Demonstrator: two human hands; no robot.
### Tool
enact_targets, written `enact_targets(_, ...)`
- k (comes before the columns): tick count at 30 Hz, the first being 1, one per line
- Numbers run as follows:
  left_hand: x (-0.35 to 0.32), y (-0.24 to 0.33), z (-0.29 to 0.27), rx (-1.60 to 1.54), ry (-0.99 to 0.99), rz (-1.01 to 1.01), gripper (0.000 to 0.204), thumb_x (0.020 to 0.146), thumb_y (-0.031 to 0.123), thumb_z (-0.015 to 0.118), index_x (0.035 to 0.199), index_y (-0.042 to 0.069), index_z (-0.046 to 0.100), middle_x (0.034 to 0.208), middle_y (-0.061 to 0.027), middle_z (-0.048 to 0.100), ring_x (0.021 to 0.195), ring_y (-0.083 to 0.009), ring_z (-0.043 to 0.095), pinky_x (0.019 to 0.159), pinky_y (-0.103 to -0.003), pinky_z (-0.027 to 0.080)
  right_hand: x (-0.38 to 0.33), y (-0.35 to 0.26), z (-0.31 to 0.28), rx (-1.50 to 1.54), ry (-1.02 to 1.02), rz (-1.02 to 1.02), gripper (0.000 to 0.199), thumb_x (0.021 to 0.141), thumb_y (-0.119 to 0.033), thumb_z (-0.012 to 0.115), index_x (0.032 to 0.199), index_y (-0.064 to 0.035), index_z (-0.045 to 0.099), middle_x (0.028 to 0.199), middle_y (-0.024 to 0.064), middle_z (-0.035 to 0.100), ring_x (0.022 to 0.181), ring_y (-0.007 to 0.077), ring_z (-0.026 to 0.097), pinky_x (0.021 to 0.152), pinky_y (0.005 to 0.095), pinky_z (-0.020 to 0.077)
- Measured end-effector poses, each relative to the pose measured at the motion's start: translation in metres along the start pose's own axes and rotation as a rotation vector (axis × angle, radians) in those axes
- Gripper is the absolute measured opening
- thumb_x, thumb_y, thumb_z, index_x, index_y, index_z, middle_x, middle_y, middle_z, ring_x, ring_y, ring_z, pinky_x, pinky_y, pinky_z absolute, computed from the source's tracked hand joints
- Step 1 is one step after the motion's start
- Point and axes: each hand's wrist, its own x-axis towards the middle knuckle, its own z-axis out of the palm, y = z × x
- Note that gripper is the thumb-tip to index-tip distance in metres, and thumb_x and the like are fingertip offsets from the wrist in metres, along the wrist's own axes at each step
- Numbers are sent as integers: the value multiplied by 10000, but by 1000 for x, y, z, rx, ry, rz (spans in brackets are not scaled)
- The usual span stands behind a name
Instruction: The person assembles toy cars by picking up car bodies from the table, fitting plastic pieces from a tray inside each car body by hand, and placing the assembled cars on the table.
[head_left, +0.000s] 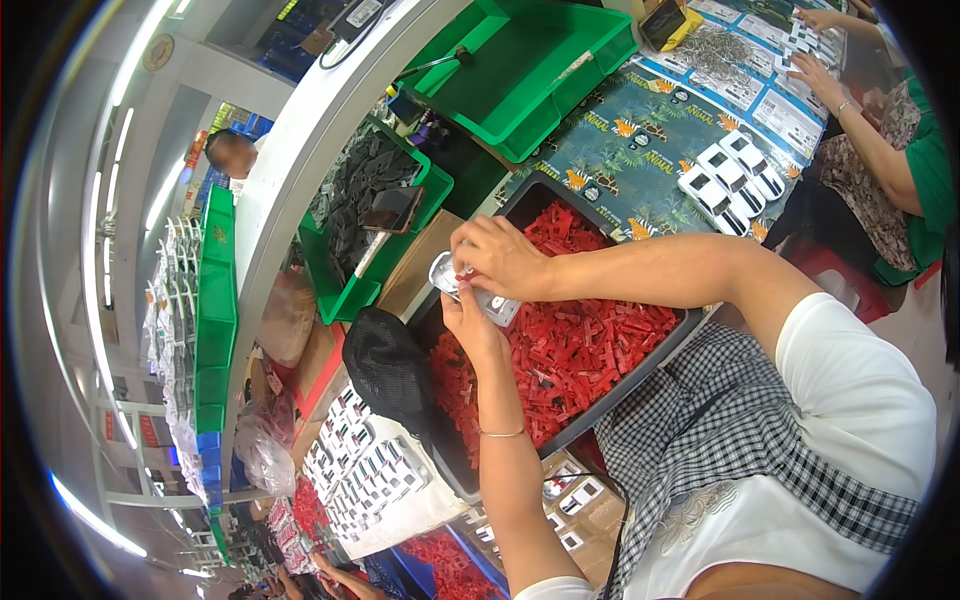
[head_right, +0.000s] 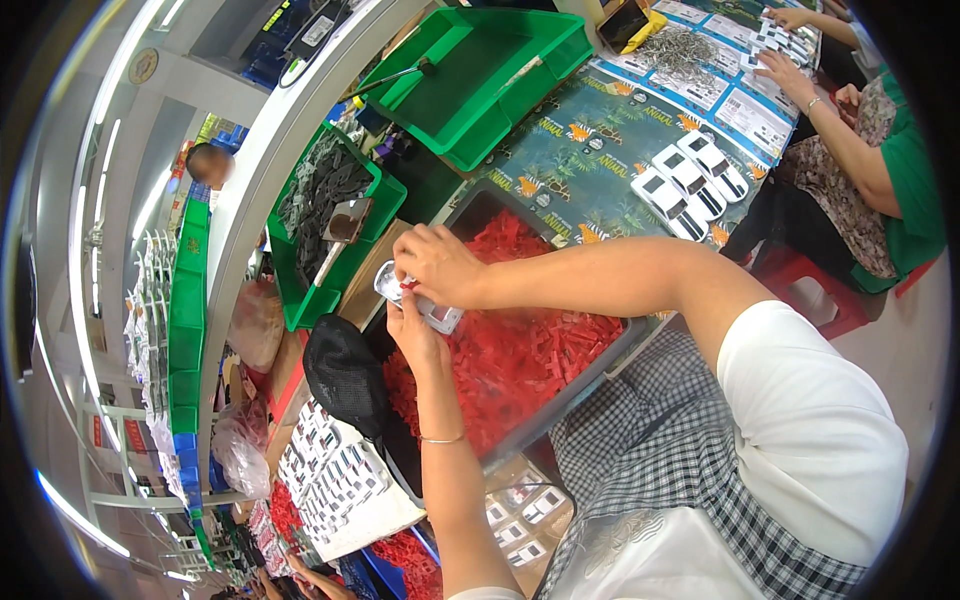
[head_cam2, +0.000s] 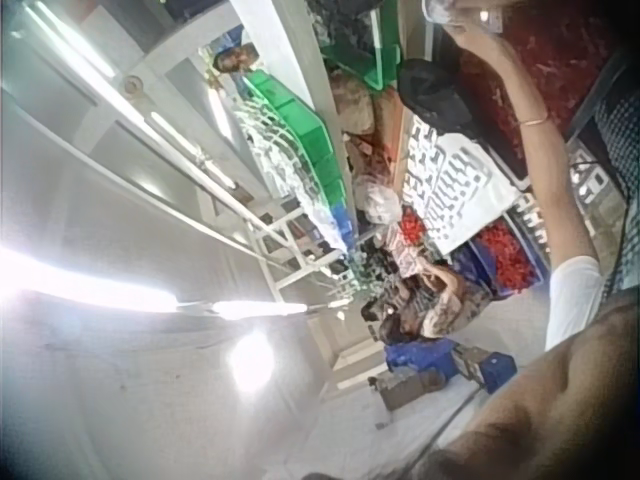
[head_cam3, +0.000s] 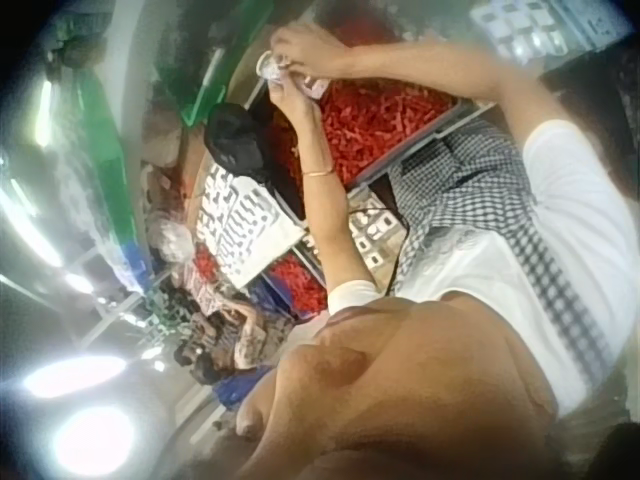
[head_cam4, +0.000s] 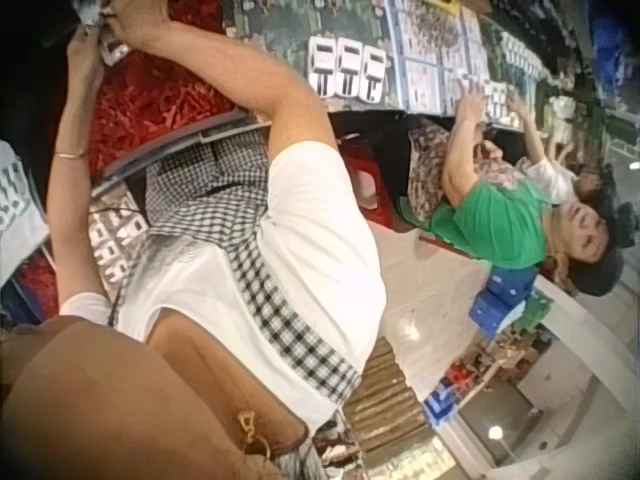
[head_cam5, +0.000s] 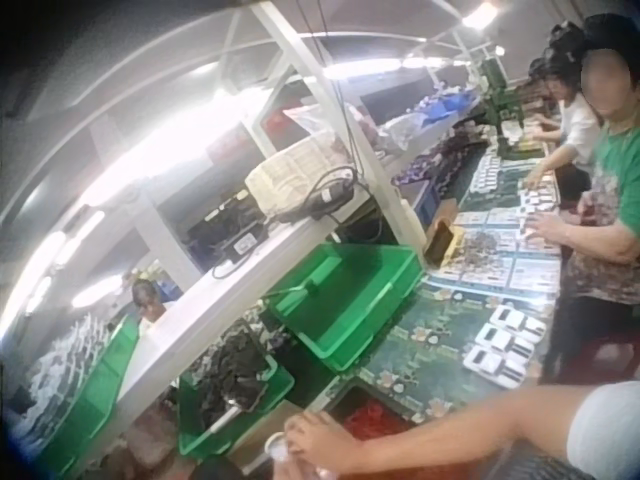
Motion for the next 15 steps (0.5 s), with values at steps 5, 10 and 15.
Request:
enact_targets(5, -1, 4, -6, 29, 15, -15, 218, 967, 118, 441, 1135, 3, 518, 998, -75, 612, 838, -141, 611, 726, -270, 511, 3, 0, 4, 350, -70, 288, 449, 686, -139, 705, 1094, -43, 545, 1094, 120, 544, 985, 293, 545, 838, 391, 453)
enact_targets(10, -2, 8, 1, 105, 21, -30, 228, 956, 115, 458, 1134, -5, 538, 945, -67, 625, 786, -126, 610, 674, -254, 503, 12, 14, 5, 768, -243, 576, 608, 698, -105, 666, 1255, 25, 458, 1007, 155, 621, 812, 174, 618, 716, 308, 510)
enact_targets(15, -7, 17, 12, 259, 52, 2, 236, 949, 101, 464, 1135, -27, 535, 950, -63, 620, 782, -97, 586, 677, -237, 481, 12, 19, 6, 717, -288, 567, 445, 691, -95, 683, 1099, 44, 573, 861, 121, 657, 757, 172, 625, 697, 308, 515)
